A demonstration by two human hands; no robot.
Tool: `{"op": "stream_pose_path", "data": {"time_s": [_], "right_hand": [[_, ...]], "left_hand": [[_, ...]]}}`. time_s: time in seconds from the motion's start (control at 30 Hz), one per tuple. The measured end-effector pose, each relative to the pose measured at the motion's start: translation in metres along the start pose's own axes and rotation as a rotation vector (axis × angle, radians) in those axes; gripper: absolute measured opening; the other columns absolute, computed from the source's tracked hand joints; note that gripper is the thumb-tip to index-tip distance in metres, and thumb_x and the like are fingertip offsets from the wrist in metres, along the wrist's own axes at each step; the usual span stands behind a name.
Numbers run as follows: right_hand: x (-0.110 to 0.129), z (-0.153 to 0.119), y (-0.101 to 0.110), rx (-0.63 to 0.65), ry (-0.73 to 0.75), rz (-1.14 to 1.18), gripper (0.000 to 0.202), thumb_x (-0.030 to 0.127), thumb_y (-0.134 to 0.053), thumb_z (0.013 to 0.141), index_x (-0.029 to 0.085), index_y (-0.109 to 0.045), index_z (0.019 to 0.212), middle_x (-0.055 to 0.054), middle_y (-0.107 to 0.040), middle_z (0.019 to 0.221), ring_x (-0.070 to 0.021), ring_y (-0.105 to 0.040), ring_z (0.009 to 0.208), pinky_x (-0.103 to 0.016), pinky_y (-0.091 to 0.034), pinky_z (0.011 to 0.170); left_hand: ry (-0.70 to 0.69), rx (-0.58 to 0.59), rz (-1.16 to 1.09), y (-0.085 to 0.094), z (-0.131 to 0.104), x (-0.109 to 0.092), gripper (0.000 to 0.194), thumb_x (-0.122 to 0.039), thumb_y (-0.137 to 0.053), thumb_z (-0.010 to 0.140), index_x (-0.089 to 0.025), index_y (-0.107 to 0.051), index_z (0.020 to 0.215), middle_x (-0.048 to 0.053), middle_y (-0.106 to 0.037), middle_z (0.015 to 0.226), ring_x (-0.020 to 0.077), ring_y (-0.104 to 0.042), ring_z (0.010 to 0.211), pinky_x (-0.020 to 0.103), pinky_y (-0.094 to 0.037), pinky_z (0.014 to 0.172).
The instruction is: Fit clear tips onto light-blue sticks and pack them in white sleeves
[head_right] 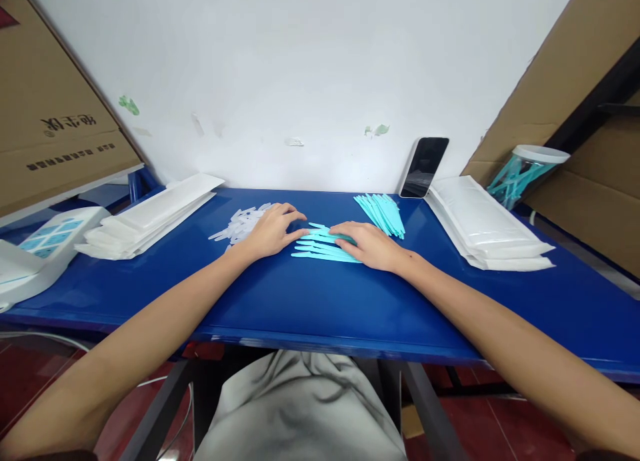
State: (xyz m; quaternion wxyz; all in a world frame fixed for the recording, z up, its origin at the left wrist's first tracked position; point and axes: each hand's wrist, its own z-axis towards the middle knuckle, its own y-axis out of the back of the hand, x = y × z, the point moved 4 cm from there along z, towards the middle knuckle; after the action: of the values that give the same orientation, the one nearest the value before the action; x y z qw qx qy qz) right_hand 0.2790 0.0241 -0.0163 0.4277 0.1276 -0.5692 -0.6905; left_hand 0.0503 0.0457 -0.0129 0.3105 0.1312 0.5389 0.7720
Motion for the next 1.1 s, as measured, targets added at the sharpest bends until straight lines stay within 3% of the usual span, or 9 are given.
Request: {"op": "stream_pose_path", "data": {"time_s": [0.3, 1.1], "right_hand": [[0.0034, 0.0015, 0.0013, 0.024, 0.009, -0.091, 0.041, 0.04, -0.044, 0.101, 0.024, -0.068, 0.129, -0.01, -0.07, 0.132, -0.0327, -0.063, 0.123, -0.053, -0.051, 0.103], [0.0019, -0.0006, 0.0007, 0.039, -0.031, -0.018, 0.044, 0.039, -0.046, 0.099, 0.021, -0.063, 0.135, -0.012, -0.067, 0.135, -0.0329, -0.065, 0.12, -0.051, -0.052, 0.101]], "left_hand": [[-0.007, -0.02, 0.008, -0.0004, 0.0001, -0.0003, 0.04, -0.047, -0.052, 0.1, -0.019, -0.065, 0.125, 0.012, -0.063, 0.123, 0.0284, -0.056, 0.112, 0.043, -0.043, 0.1], [-0.031, 0.016, -0.017, 0.0009, -0.0016, 0.0006, 0.047, -0.052, -0.054, 0.098, -0.019, -0.064, 0.13, 0.013, -0.061, 0.125, 0.0298, -0.053, 0.113, 0.044, -0.042, 0.101]]}}
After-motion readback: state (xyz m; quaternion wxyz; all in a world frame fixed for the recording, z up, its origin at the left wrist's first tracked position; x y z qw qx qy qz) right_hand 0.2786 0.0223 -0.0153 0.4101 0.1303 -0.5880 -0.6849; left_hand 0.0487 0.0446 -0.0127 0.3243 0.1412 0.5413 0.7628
